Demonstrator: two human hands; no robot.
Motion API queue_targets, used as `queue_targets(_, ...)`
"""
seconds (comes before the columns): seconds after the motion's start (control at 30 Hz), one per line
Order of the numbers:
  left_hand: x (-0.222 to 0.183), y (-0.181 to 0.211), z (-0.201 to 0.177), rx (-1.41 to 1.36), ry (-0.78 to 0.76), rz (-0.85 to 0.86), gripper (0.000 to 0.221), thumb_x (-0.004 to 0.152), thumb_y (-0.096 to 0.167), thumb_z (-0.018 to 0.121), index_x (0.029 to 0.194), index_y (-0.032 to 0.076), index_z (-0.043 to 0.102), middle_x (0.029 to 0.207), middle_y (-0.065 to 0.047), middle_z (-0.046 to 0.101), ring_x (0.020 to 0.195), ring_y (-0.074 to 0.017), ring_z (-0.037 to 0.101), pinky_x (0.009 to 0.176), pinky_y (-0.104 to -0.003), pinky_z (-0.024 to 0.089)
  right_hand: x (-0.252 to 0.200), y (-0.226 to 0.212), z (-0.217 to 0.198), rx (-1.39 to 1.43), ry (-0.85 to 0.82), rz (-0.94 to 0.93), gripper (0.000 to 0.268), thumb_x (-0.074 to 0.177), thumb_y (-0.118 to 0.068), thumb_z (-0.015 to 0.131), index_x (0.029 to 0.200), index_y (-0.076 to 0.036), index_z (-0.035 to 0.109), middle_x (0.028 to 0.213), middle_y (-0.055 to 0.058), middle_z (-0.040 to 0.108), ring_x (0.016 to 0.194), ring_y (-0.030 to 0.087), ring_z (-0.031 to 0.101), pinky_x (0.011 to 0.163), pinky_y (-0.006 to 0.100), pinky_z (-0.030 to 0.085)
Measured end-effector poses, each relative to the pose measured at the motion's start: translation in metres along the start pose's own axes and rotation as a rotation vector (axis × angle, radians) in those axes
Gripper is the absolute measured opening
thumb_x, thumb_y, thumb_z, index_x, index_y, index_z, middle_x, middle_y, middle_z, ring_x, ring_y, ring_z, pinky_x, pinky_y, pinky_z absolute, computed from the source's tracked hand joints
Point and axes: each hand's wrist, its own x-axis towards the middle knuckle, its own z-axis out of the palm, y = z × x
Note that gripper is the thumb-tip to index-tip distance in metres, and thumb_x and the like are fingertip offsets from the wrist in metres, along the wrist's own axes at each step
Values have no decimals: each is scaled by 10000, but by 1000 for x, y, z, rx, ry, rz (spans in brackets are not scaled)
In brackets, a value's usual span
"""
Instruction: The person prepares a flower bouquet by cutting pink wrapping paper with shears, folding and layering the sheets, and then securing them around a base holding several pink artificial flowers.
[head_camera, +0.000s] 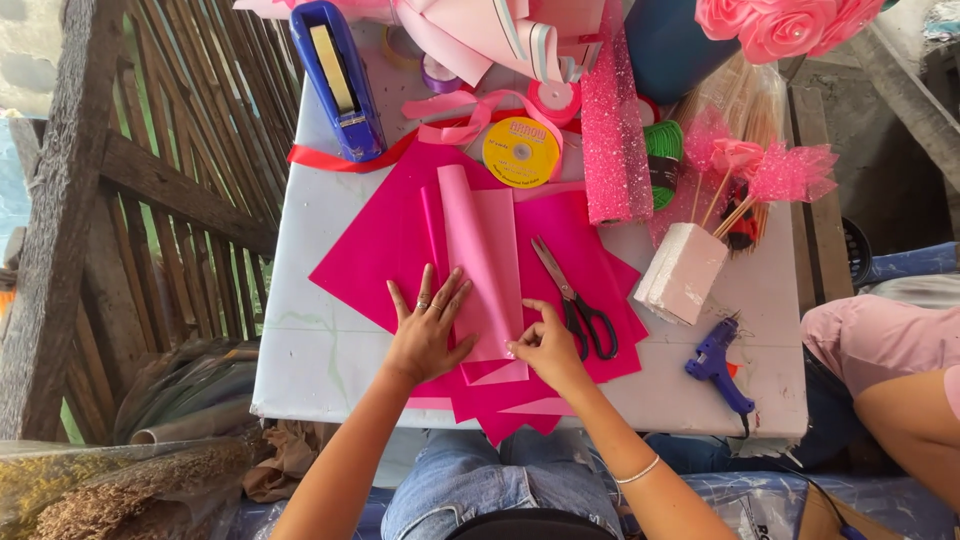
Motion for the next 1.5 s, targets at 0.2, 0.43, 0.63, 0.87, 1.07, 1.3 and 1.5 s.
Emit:
queue_targets(0.2,0,1,-1,15,-13,-19,902,801,573,577,1611,290,301,1686,30,261,1582,-347,86,1097,-841,76,-11,-41,-11,-468,-2,89,567,846,-312,814,1248,-212,426,1067,155,744,1077,389,705,943,507,549)
queue_targets(0.43,1,2,-5,6,-23,-18,894,807,563,592,1604,275,308,1682,17,264,1580,-350,86,1093,-846,62,42,-48,-43,-803,-181,-7,483,785,-311,862,1093,-194,509,1025,120,734,1055,390,718,904,504,564)
queue_targets(0.63,1,1,-8,0,-38,-14,888,811,572,576,1598,259,311,1670,0,275,1560,-379,107,1076,-849,66,124,-206,-4,-203,-16,-454,295,909,-285,730,1137,-108,668,927,206,702,853,383,703,697,479,575)
queue_targets(0.87,4,4,-20,-76,-55,8,821,925,573,573,1587,152,330,1697,-18,205,1553,-391,59,1054,-844,-2,203,-298,63,169,-93,-146,691,927,-548,467,1371,-39,612,1423,167,525,1261,331,609,801,467,663)
queue_targets(1.07,5,4,-22,-99,-52,2,836,918,579,578,1589,147,327,1693,-21,223,1553,-385,60,1061,-837,-28,216,-335,79,311,68,25,299,901,-250,756,1082,-14,734,1195,128,725,1129,308,694,804,429,656)
queue_targets(1.3,7,4,-25,-187,-35,12,691,912,508,577,1420,45,507,1548,-128,442,1515,-454,142,1045,-883,-12,184,-309,96,1102,53,67,364,800,-85,708,1133,43,638,1205,219,671,1257,381,628,1117,566,482)
queue_targets(1.5,3,-1,-6,-171,-67,-2,697,878,495,628,1418,75,496,1402,-141,549,1408,-468,359,1052,-890,10,182,-263,131,777,-87,415,370,754,-71,803,1072,-130,624,979,8,605,798,147,458,631,288,354)
